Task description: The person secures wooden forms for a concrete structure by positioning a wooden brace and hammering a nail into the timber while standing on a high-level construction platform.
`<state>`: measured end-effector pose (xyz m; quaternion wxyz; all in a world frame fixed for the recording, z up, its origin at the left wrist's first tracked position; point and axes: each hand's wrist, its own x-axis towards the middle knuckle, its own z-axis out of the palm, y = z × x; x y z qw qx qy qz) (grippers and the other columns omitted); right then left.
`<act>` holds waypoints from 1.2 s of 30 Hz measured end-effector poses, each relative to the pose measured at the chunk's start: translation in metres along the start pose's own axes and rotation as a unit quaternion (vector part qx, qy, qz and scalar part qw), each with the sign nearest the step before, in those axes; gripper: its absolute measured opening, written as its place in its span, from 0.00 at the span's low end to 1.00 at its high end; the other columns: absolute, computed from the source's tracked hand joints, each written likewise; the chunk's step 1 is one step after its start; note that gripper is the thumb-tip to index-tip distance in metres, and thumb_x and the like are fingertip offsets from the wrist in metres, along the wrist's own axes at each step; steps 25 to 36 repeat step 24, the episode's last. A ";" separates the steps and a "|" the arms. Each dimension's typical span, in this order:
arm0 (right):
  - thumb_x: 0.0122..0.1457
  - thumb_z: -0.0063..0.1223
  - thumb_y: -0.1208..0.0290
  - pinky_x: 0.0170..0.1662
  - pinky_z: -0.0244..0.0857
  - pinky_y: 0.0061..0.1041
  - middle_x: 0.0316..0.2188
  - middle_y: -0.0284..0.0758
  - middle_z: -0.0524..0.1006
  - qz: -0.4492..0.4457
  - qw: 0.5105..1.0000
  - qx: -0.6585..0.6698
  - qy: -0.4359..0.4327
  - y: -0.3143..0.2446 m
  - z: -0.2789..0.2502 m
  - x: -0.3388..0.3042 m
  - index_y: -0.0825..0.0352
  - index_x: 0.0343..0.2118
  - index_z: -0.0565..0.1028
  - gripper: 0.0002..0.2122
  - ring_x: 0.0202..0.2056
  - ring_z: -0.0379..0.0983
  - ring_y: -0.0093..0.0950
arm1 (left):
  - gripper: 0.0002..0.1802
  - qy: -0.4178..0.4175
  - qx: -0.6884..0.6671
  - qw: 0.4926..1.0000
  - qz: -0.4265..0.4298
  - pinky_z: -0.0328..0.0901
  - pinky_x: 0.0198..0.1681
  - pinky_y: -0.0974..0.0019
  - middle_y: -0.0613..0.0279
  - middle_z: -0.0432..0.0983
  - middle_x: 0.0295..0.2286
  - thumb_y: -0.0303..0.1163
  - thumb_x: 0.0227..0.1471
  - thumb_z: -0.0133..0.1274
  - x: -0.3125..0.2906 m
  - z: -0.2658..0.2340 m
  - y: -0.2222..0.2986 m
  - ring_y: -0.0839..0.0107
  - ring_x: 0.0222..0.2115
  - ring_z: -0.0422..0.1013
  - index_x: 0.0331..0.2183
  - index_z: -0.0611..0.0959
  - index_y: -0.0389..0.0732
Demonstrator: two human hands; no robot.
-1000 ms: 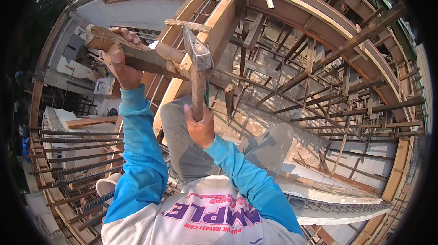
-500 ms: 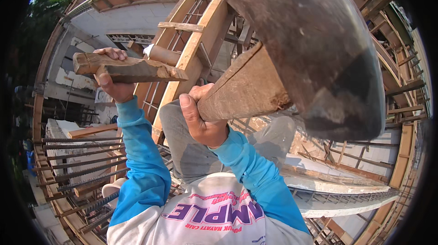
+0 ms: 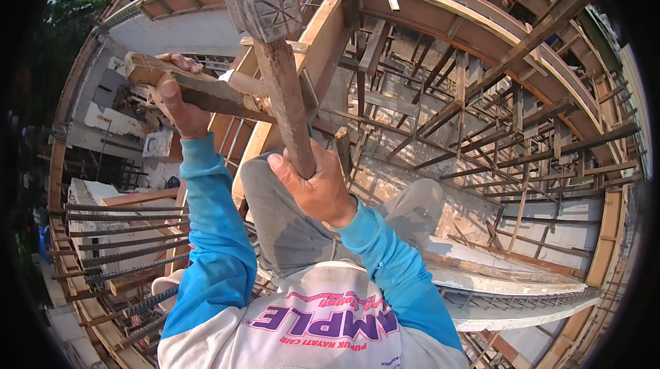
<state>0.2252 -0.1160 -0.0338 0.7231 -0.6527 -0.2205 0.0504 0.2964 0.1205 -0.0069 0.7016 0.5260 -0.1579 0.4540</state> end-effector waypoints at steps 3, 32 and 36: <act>0.59 0.51 0.68 0.23 0.58 0.22 0.16 0.35 0.69 -0.139 0.979 0.142 0.050 0.009 0.002 0.018 0.70 0.23 0.70 0.11 0.18 0.64 0.22 | 0.35 -0.016 0.012 1.000 0.010 0.61 0.37 0.68 0.62 0.65 0.31 0.48 0.39 0.63 0.002 0.001 -0.001 0.72 0.31 0.63 0.44 0.68 0.39; 0.58 0.54 0.66 0.27 0.60 0.25 0.17 0.30 0.68 -0.115 0.991 0.032 0.068 0.051 0.012 0.012 0.67 0.32 0.67 0.10 0.22 0.64 0.22 | 0.32 0.027 0.040 0.999 0.011 0.62 0.35 0.68 0.61 0.64 0.30 0.51 0.42 0.60 0.017 0.001 -0.009 0.70 0.31 0.64 0.41 0.68 0.39; 0.58 0.54 0.66 0.27 0.60 0.25 0.17 0.30 0.68 -0.115 0.991 0.032 0.068 0.051 0.012 0.012 0.67 0.32 0.67 0.10 0.22 0.64 0.22 | 0.32 0.027 0.040 0.999 0.011 0.62 0.35 0.68 0.61 0.64 0.30 0.51 0.42 0.60 0.017 0.001 -0.009 0.70 0.31 0.64 0.41 0.68 0.39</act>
